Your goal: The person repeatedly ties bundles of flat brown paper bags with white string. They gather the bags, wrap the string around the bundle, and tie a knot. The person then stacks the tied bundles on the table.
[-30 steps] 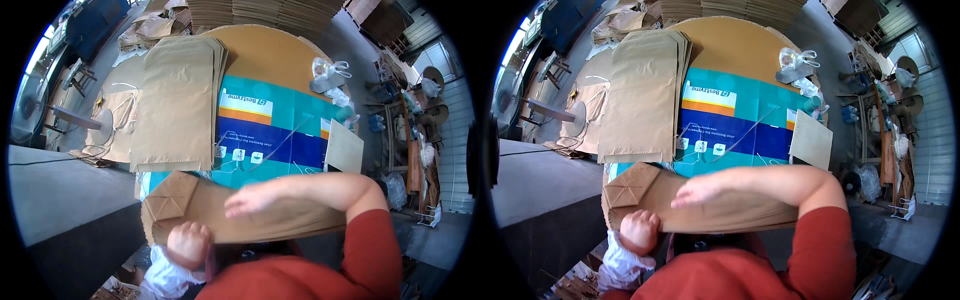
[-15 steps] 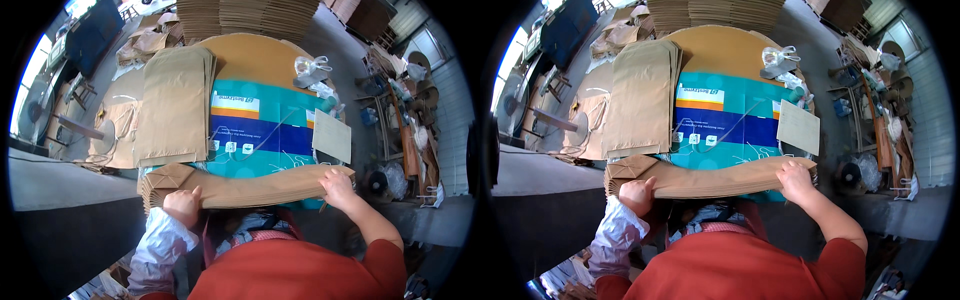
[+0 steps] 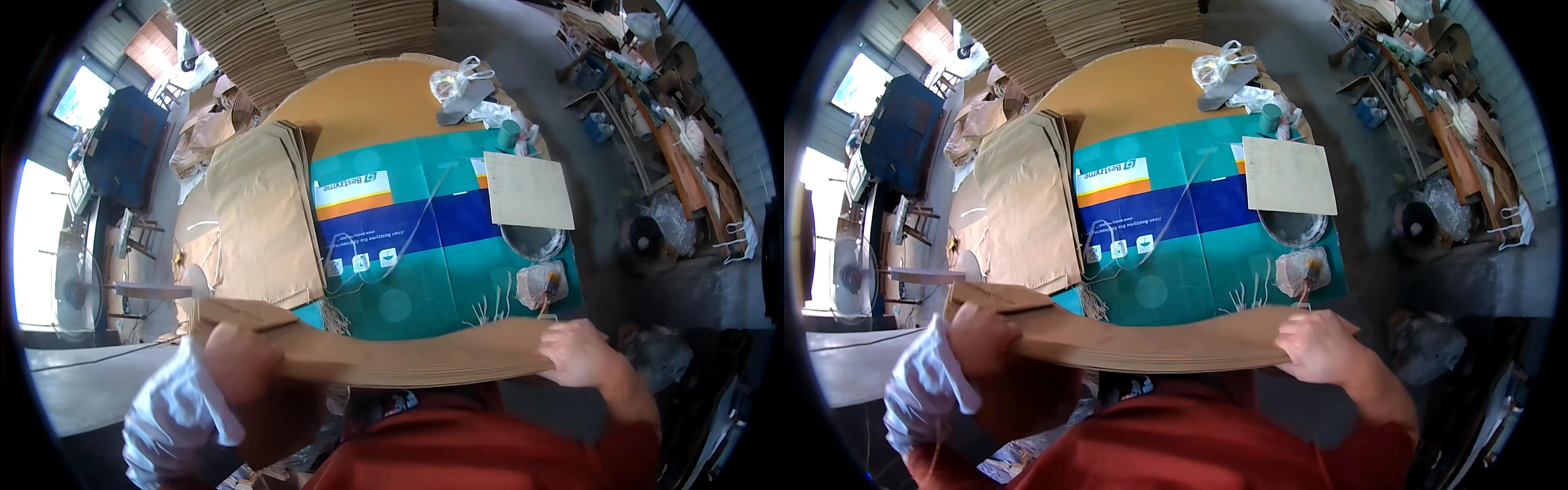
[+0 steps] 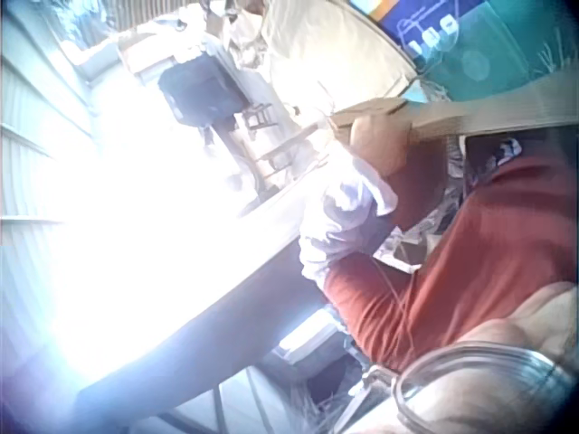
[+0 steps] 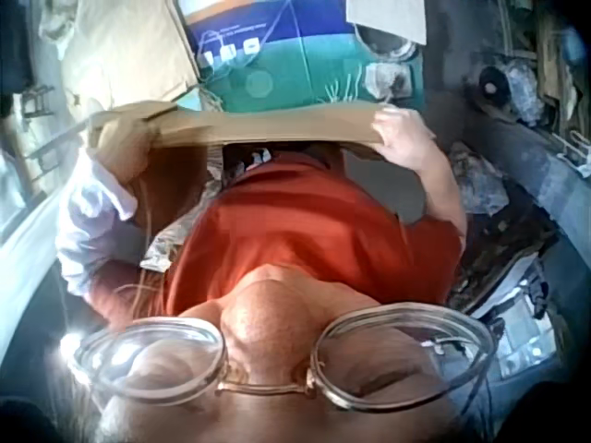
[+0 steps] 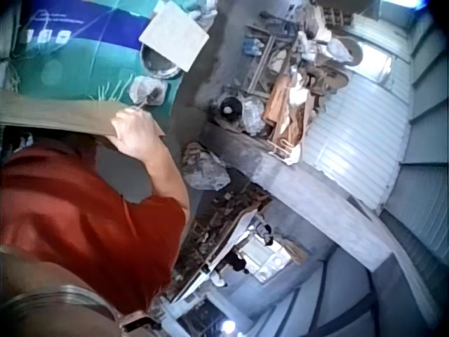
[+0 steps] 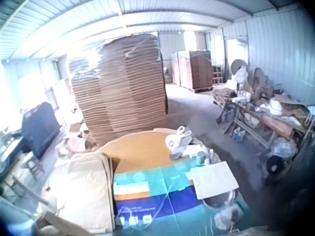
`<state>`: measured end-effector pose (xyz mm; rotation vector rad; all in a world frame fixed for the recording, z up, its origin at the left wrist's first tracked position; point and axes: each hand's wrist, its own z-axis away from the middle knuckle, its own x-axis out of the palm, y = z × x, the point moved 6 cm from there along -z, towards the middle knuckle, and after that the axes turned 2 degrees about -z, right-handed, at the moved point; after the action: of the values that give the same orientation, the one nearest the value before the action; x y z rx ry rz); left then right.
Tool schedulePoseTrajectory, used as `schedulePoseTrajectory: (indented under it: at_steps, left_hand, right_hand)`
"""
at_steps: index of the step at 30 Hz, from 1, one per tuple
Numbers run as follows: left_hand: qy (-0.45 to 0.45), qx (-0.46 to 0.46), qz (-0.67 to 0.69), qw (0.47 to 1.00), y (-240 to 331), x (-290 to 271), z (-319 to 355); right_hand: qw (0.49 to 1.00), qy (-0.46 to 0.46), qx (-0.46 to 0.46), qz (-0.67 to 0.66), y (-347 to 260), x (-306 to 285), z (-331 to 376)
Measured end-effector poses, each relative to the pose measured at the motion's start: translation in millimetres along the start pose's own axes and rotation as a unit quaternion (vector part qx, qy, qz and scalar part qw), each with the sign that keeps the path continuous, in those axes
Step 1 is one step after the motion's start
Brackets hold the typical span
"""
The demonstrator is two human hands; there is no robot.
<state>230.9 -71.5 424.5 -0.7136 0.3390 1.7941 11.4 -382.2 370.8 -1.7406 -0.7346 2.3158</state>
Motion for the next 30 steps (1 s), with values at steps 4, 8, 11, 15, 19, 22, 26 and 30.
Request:
schedulePoseTrajectory:
  at_steps: [4,8,11,15,19,22,26,30]
  left_hand:
    - [0.112,0.116,-0.147,0.976,-7.1,-69.4,-76.4]
    - [0.229,0.163,-0.209,0.937,-0.5,-163.3,-158.4]
    - [0.296,0.197,-0.277,0.893,-25.1,-173.4,-180.2]
    - [0.598,0.206,-0.311,0.71,-88.8,-123.3,-222.4]
    - [0.702,0.132,-0.207,0.668,-141.8,-30.2,-342.5]
    - [0.335,-0.125,-0.138,0.924,-183.6,124.8,-442.7]
    - [0.463,-0.135,0.216,0.849,-60.0,179.7,-360.5]
    - [0.335,-0.297,0.616,0.648,33.8,336.2,-318.6]
  right_hand:
    - [0.99,0.013,0.139,-0.013,3.0,19.1,34.8]
    - [0.954,0.13,0.268,-0.015,-11.3,24.6,53.0]
    - [0.94,0.22,0.261,0.025,-38.6,20.1,23.8]
    - [0.946,0.163,0.263,0.093,-53.6,96.2,-64.6]
    - [0.968,0.066,0.228,0.076,-30.8,207.7,-198.5]
    - [0.972,-0.064,0.215,0.062,-16.1,298.2,-302.8]
    - [0.858,-0.284,0.322,0.283,4.9,401.8,-359.5]
    - [0.961,-0.234,0.149,-0.018,15.5,379.6,-335.6]
